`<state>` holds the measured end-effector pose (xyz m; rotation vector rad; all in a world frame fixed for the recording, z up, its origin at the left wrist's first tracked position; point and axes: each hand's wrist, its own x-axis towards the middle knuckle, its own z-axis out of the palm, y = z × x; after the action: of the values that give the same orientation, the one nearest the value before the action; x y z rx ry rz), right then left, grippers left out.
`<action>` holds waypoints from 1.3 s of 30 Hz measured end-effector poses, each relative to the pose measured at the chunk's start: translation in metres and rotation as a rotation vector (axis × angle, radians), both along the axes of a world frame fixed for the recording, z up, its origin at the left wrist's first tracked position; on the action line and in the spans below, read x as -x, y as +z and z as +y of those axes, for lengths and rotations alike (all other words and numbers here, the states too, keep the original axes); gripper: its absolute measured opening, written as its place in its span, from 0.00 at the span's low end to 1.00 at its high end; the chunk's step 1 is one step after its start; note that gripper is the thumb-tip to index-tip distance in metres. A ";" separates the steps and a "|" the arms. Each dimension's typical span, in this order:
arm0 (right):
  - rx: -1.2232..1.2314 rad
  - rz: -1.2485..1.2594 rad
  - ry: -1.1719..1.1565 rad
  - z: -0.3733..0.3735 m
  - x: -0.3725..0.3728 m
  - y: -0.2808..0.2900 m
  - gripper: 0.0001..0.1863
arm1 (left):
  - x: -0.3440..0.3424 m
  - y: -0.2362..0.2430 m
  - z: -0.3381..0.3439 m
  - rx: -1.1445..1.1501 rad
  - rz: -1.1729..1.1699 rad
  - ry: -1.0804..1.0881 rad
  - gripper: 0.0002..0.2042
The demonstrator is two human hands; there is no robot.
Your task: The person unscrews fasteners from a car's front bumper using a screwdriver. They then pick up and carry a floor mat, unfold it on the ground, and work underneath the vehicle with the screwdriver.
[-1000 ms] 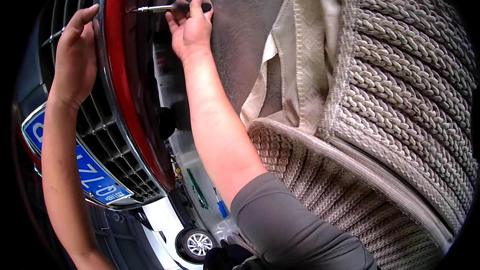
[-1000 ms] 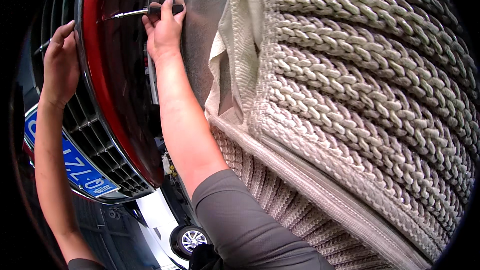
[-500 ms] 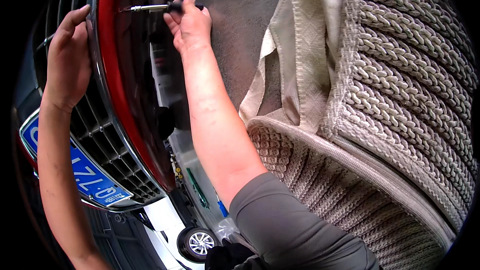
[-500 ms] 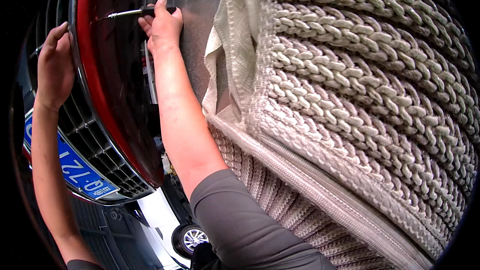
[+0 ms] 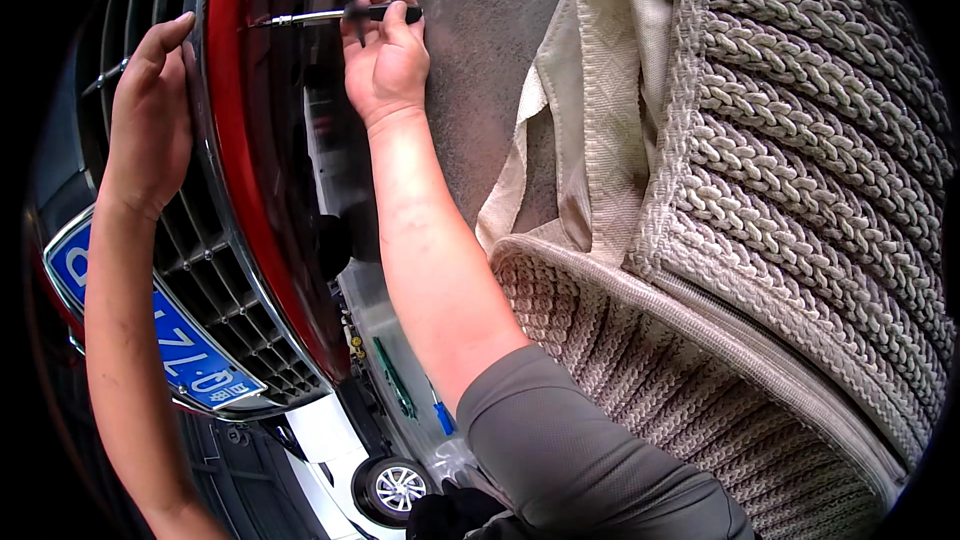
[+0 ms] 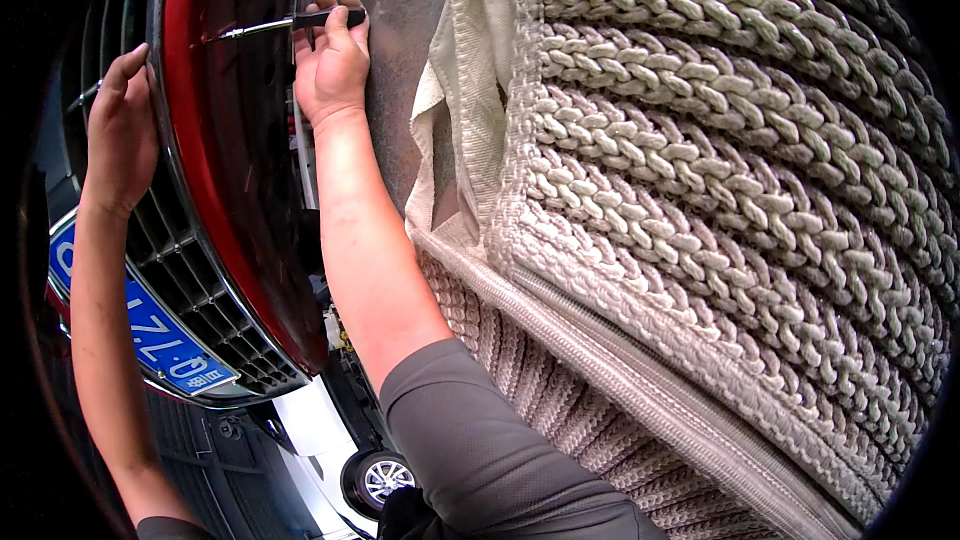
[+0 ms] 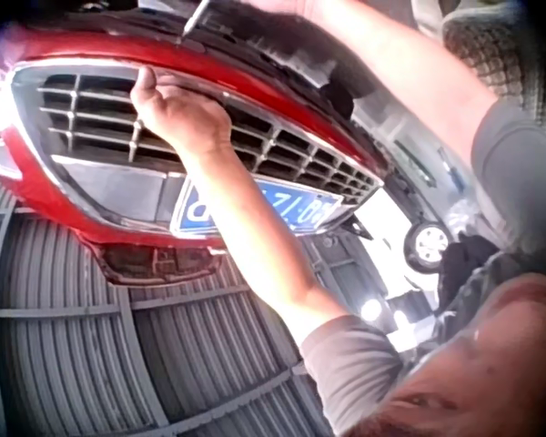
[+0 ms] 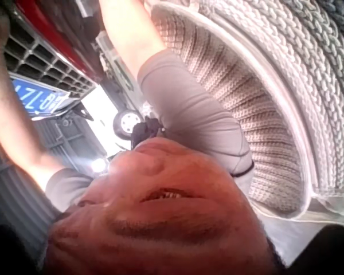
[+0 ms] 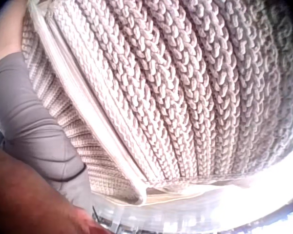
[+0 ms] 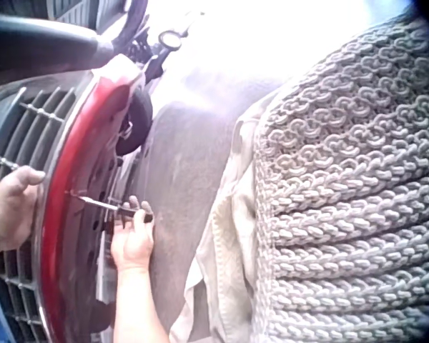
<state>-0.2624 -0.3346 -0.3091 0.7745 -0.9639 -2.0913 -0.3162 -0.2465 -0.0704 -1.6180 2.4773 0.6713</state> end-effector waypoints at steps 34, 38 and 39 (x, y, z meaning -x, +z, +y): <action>0.003 -0.086 -0.020 -0.008 -0.010 -0.003 0.17 | 0.001 -0.002 0.003 -0.037 0.046 -0.024 0.24; 0.010 -0.058 0.105 -0.003 -0.009 0.001 0.16 | 0.001 0.005 0.001 -0.086 0.024 -0.004 0.24; 0.010 -0.057 0.104 -0.002 -0.008 0.000 0.16 | 0.002 -0.001 0.004 -0.053 0.039 0.009 0.24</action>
<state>-0.2545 -0.3367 -0.3095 0.8647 -0.9435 -1.9832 -0.3183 -0.2425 -0.0712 -1.6136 2.4589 0.7702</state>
